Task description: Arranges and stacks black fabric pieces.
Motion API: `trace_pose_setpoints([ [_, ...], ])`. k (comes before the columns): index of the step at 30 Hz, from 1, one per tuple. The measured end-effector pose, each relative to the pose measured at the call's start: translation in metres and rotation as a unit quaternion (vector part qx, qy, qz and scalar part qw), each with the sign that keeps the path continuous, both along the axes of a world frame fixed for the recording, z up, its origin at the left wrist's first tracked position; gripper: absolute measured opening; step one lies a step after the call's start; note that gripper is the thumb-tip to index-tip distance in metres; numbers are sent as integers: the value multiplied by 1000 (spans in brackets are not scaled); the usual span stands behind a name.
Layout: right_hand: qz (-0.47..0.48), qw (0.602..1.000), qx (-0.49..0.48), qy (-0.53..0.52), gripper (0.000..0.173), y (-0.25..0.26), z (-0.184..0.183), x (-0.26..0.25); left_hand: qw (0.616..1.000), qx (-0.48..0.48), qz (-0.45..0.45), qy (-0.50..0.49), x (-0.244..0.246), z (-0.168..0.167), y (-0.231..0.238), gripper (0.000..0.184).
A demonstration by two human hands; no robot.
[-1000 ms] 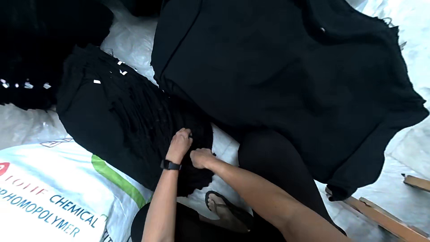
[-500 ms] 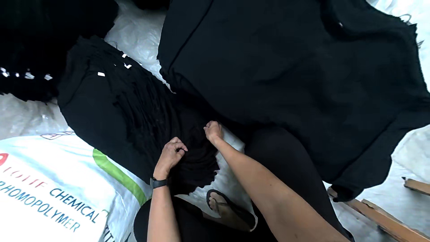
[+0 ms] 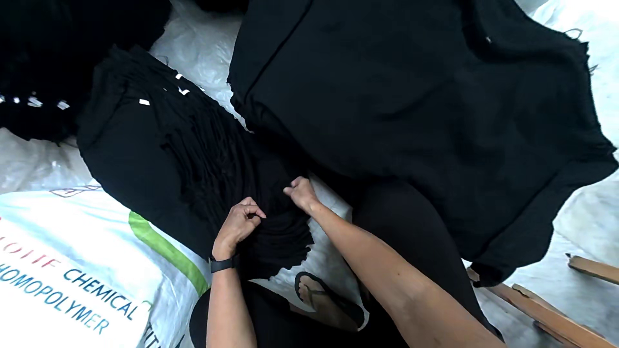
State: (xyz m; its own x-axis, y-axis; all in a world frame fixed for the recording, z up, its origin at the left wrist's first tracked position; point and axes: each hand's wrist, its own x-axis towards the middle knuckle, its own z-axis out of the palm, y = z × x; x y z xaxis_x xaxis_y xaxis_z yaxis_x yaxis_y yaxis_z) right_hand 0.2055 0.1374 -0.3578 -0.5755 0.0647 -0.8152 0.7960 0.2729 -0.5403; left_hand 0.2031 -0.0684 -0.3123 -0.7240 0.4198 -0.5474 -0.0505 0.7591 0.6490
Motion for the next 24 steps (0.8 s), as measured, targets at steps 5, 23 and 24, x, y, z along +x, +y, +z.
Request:
trace_pose_setpoints([
  [5, 245, 962, -82, 90, 28, -18, 40, 11, 999, 20, 12, 33, 4, 5, 0, 16],
  [23, 493, 852, -167, 58, 40, -29, 31, 38, 954, -223, -186, 74, -51, -70, 142, 40],
  [24, 458, 868, -185, 53, 36, -27, 26, 38, 942, -254, -211, 65, -54, -85, 144, 39],
])
